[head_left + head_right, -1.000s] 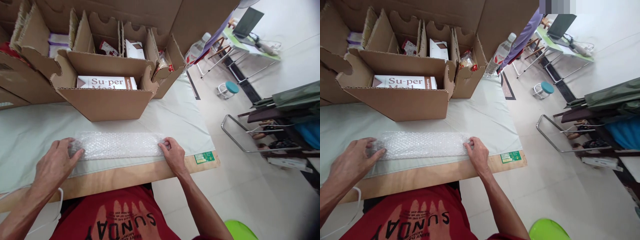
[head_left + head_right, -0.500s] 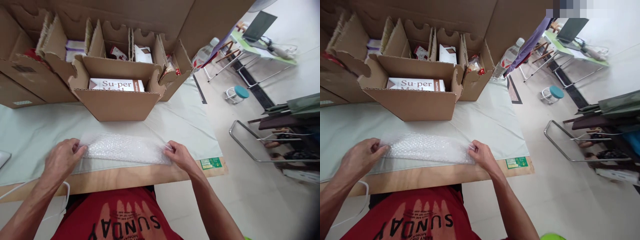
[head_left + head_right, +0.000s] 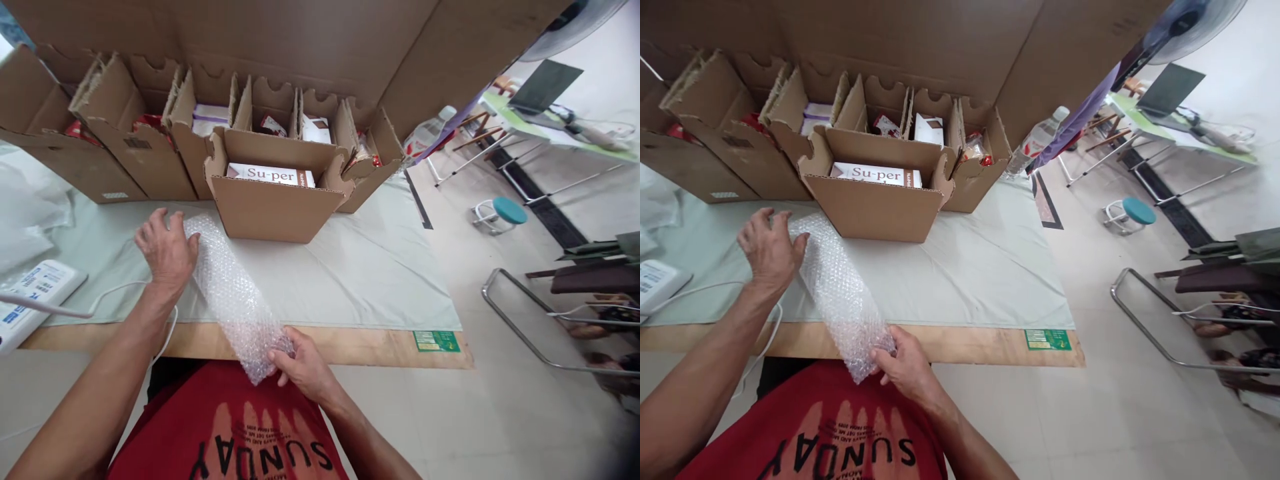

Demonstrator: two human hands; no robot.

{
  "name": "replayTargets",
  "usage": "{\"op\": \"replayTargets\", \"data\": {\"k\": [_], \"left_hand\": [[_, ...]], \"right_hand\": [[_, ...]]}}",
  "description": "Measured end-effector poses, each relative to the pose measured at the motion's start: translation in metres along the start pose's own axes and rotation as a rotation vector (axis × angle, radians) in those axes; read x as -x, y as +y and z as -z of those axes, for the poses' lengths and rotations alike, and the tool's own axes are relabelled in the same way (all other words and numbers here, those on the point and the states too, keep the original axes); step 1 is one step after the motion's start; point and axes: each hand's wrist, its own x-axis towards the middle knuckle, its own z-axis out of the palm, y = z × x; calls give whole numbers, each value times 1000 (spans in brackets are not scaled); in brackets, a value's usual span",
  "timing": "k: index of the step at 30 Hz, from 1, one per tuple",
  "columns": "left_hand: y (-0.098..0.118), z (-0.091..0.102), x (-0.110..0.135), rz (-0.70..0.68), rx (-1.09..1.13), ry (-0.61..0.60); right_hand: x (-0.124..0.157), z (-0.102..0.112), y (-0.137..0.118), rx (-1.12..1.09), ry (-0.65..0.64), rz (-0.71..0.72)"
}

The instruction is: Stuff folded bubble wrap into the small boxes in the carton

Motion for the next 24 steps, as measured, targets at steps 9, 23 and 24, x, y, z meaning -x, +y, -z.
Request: {"op": "replayTargets", "data": {"k": [9, 23, 24], "left_hand": [[-18, -24, 61, -240, 83, -219], [-84, 7, 118, -567, 608, -448], [-86, 9, 121, -491, 669, -497]], "right_hand": [[-9, -27, 1, -99, -106, -20], [-18, -51, -3, -382, -269, -164], [-23, -50, -9, -439, -288, -145]]}}
